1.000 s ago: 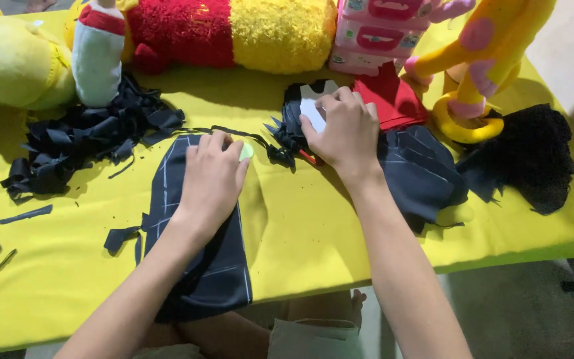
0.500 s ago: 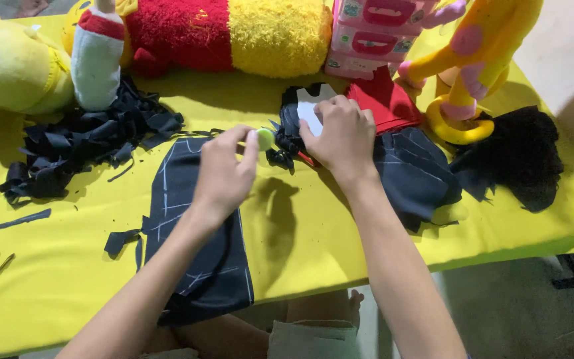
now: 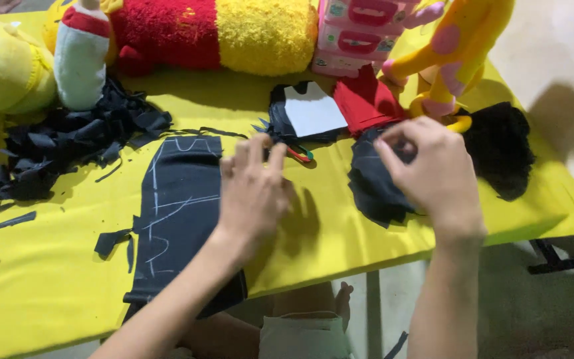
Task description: The person places a white paper pattern on a piece of black fabric and traces its outline with chalk. They then use scissors to cut the fabric along the marked lines, creating a shaped piece. Finally, the person folds the cut fabric piece.
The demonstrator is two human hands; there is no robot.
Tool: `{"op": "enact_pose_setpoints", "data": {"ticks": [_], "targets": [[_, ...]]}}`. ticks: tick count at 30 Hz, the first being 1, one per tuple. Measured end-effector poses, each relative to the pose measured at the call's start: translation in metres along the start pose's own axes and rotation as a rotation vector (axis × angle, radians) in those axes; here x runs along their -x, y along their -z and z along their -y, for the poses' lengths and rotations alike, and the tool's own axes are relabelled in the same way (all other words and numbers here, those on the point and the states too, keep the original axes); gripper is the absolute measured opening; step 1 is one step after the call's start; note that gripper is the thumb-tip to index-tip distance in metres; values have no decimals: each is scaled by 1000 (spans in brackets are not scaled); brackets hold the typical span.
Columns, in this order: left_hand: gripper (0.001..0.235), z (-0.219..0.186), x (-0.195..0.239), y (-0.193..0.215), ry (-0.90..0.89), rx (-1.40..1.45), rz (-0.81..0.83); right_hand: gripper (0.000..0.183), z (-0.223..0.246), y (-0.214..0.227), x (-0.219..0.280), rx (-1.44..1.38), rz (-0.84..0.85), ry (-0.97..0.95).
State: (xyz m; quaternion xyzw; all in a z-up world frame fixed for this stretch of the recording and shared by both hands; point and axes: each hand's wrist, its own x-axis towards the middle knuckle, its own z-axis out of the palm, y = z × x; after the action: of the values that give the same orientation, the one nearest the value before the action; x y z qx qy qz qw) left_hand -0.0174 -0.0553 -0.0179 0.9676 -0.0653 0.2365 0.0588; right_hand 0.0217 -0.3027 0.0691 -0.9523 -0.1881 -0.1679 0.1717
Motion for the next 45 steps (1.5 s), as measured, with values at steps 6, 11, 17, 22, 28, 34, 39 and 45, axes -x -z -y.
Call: {"op": "enact_pose_setpoints", "data": {"ticks": [6, 11, 17, 22, 28, 34, 39, 45], "targets": [[58, -74, -18, -24, 168, 705, 243, 26, -23, -7, 30, 56, 124, -153], [51, -99, -19, -28, 204, 708, 307, 32, -22, -5, 33, -64, 78, -146], [42, -100, -20, -33, 254, 793, 311, 42, -38, -8, 32, 44, 131, -147], [76, -100, -31, -34, 226, 842, 351, 54, -34, -6, 29, 54, 212, -210], [75, -101, -32, -50, 199, 935, 226, 58, -53, -12, 23, 57, 174, -168], [77, -99, -32, -52, 221, 995, 199, 52, -50, 0, 15, -217, 158, -116], [88, -94, -34, -41, 225, 1042, 199, 33, -34, 11, 17, -374, 240, -8], [44, -91, -29, -44, 152, 1201, 77, 42, -24, 27, 28, -506, 217, -63]]}}
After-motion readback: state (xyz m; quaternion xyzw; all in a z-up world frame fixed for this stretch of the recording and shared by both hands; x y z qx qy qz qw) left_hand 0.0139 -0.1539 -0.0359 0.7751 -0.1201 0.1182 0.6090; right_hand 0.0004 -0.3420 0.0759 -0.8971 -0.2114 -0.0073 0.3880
